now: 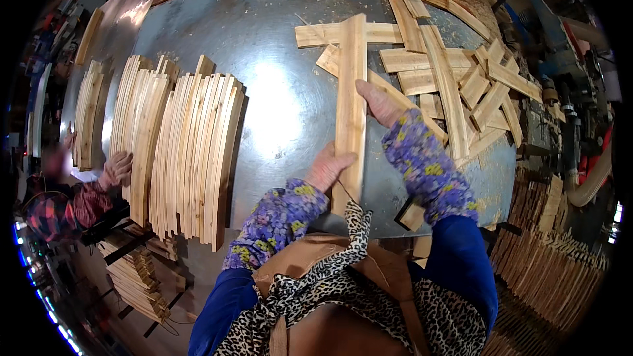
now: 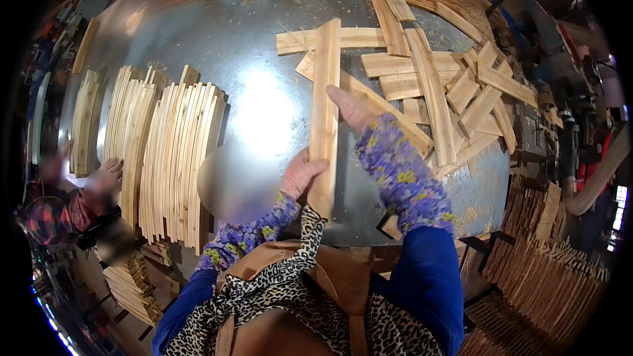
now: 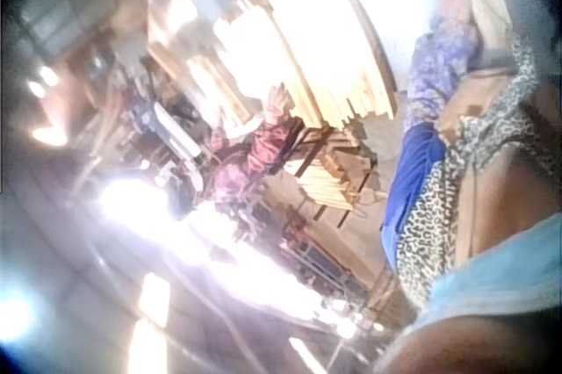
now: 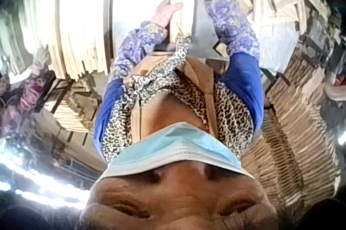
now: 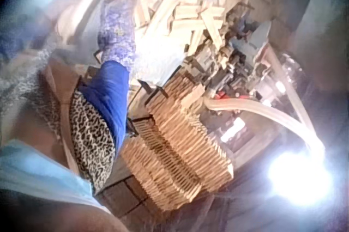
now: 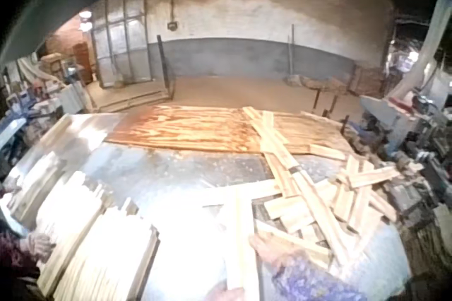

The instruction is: The person walks to a metal workbench in a workshop and begins stacking thin wooden planks. They pick up planks from a pile on the table, align them, and place them into a neat stack. The person continues this repetitive stacking process throughout the clip.

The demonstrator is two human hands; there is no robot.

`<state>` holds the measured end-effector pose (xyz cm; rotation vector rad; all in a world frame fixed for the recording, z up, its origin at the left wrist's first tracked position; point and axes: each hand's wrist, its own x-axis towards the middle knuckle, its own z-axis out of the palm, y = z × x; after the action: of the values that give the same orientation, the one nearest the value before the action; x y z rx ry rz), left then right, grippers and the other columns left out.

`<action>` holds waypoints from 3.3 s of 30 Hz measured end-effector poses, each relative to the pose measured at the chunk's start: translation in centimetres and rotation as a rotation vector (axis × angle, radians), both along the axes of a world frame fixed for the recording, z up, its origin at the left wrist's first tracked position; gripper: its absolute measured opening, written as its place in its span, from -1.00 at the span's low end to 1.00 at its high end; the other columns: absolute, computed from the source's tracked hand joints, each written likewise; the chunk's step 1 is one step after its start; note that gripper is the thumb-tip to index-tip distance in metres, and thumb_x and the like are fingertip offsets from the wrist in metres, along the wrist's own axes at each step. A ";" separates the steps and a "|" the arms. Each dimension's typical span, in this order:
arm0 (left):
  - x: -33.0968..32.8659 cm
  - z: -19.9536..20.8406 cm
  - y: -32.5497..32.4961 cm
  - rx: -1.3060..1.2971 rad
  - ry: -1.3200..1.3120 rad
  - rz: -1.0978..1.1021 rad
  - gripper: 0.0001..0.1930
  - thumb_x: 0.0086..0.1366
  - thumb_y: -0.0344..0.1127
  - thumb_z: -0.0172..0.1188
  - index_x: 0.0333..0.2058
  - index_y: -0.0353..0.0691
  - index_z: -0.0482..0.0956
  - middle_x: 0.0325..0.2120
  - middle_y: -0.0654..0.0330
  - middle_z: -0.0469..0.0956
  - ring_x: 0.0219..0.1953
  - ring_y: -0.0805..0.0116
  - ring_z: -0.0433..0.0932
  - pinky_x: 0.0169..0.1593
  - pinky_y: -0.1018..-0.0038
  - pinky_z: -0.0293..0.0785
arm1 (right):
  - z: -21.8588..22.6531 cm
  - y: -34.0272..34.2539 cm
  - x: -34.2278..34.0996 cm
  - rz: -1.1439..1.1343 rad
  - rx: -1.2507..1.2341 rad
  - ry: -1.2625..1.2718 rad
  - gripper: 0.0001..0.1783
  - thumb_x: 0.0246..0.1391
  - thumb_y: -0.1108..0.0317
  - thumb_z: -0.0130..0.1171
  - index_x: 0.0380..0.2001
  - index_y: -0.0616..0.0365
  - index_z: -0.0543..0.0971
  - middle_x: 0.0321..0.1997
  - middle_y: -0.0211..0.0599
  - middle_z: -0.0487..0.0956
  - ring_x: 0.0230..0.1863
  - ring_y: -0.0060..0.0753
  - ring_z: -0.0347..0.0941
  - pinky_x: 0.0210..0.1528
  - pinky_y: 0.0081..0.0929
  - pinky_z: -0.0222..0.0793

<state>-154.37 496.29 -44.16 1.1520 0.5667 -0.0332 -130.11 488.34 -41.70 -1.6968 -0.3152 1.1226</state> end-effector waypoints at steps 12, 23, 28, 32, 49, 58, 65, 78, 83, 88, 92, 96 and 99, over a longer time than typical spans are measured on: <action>-24.1 -1.7 9.9 1.759 0.471 0.028 -0.42 0.25 -0.22 0.44 0.20 -0.32 0.56 0.15 -0.23 0.55 0.26 -0.24 0.49 0.40 -0.14 0.33 | -1.5 -10.9 -1.9 0.184 -0.791 -0.915 0.12 -0.01 -0.34 0.48 0.47 0.10 0.42 0.13 0.15 0.67 0.20 0.10 0.61 0.28 -0.02 0.49; -11.0 -0.4 6.2 0.524 0.295 -0.323 -0.28 0.37 -0.05 0.37 0.32 -0.49 0.44 0.12 -0.30 0.62 0.17 -0.21 0.63 0.31 0.09 0.53 | -5.3 -3.9 -19.1 -0.144 0.082 0.672 -0.37 0.39 -0.12 0.27 0.20 0.24 0.60 0.01 -0.14 0.76 0.13 -0.29 0.69 0.28 -0.22 0.58; -15.1 -3.3 6.9 0.600 0.447 -0.184 -0.37 0.38 -0.11 0.36 0.24 -0.48 0.48 0.05 -0.28 0.65 0.11 -0.21 0.65 0.25 0.08 0.55 | -7.0 -11.9 -6.0 -0.143 -0.419 -0.661 -0.24 0.27 -0.11 0.34 0.33 0.22 0.52 0.09 0.00 0.73 0.14 0.00 0.66 0.21 -0.10 0.58; -23.8 -8.8 9.3 1.162 0.485 -0.140 -0.45 0.38 -0.16 0.36 0.17 -0.47 0.52 -0.01 -0.27 0.68 0.06 -0.21 0.68 0.21 0.07 0.57 | -3.0 -19.8 3.1 -0.201 -1.145 -1.037 -0.01 0.02 -0.05 0.47 0.47 0.07 0.37 0.34 0.21 0.56 0.32 0.37 0.52 0.30 0.13 0.51; -20.3 -3.0 6.7 0.405 0.344 0.072 -0.35 0.52 -0.18 0.22 0.43 -0.43 0.31 0.22 -0.11 0.57 0.22 0.11 0.55 0.34 0.27 0.44 | -3.2 -19.3 -17.6 -0.510 0.133 0.145 -0.08 0.21 0.16 0.35 0.51 0.40 0.28 0.20 0.11 0.63 0.20 -0.12 0.63 0.22 -0.22 0.69; -19.8 -1.2 6.7 1.148 -0.090 -0.783 -0.24 0.49 0.19 0.10 0.35 -0.41 0.36 0.22 -0.24 0.54 0.28 -0.17 0.51 0.39 0.01 0.34 | -1.7 0.2 -31.6 -0.030 -0.501 -0.408 0.15 0.08 -0.08 0.44 0.58 0.26 0.18 0.46 0.26 0.44 0.44 0.27 0.42 0.51 0.00 0.35; -23.0 4.6 15.4 1.843 -0.111 -1.739 -0.28 0.49 0.39 -0.05 0.04 -0.17 0.75 0.04 0.26 0.71 0.21 0.29 0.50 0.55 0.13 0.04 | -3.0 0.7 -30.6 -0.045 -0.468 -0.345 0.18 0.14 0.07 0.39 0.65 0.31 0.01 0.47 0.30 0.46 0.41 0.16 0.49 0.49 -0.17 0.39; -25.6 0.8 18.9 1.733 -0.162 -0.632 -0.50 0.46 0.01 0.23 0.17 -0.25 0.67 0.41 -0.16 0.39 0.48 -0.22 0.26 0.58 -0.11 0.05 | -6.9 2.3 -39.7 0.047 -0.076 -0.815 -0.15 0.07 -0.24 0.39 0.18 0.29 0.65 0.13 0.14 0.71 0.12 0.21 0.65 0.16 0.05 0.58; -24.2 2.4 17.0 1.733 0.112 -0.593 -0.51 0.39 -0.14 0.36 0.22 -0.23 0.64 0.38 -0.14 0.44 0.44 -0.20 0.35 0.52 -0.01 0.25 | -0.8 -18.8 -24.2 -0.540 -1.051 -0.907 -0.26 -0.01 -0.07 0.44 0.16 0.17 0.61 0.09 0.24 0.58 0.25 0.21 0.49 0.18 0.07 0.46; -16.4 2.1 7.7 1.188 0.011 -0.430 -0.47 0.49 -0.23 0.25 0.31 -0.44 0.50 0.39 -0.20 0.43 0.41 -0.14 0.41 0.47 0.09 0.34 | -1.9 -29.7 -22.3 -0.675 -0.928 -0.576 -0.13 -0.02 0.04 0.54 0.28 0.22 0.45 0.17 0.25 0.55 0.19 0.28 0.58 0.20 0.05 0.58; -9.4 -1.7 0.1 0.565 0.185 -0.618 -0.33 0.49 -0.14 0.27 0.41 -0.46 0.38 0.25 -0.11 0.54 0.27 0.00 0.52 0.36 0.15 0.44 | -1.5 -21.0 -27.6 -0.849 -0.323 -0.233 -0.21 0.19 0.19 0.47 0.37 0.27 0.36 0.08 0.11 0.68 0.15 0.04 0.65 0.24 -0.08 0.63; -4.0 -0.6 -5.8 -0.007 0.459 -0.597 -0.22 0.33 0.00 0.48 0.35 -0.42 0.48 -0.01 0.10 0.69 -0.01 0.18 0.66 0.11 0.26 0.61 | -2.1 -17.3 -32.9 -0.258 -0.069 -0.068 -0.31 0.32 -0.17 0.17 0.40 -0.10 0.54 0.31 0.14 0.62 0.34 0.20 0.55 0.41 -0.10 0.44; -3.1 -1.4 -3.5 0.141 0.389 -0.606 -0.38 0.24 -0.14 0.59 0.13 -0.45 0.64 -0.13 0.11 0.75 -0.17 0.27 0.70 0.00 0.33 0.65 | -4.2 -22.4 -26.6 -0.333 -0.222 -0.133 -0.43 0.34 -0.22 0.14 0.01 0.02 0.77 0.04 -0.02 0.77 0.11 0.06 0.69 0.21 -0.07 0.56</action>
<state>-157.51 492.79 -45.58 1.4324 0.5460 -0.7614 -156.68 465.95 -45.89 -1.9395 0.0147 0.8230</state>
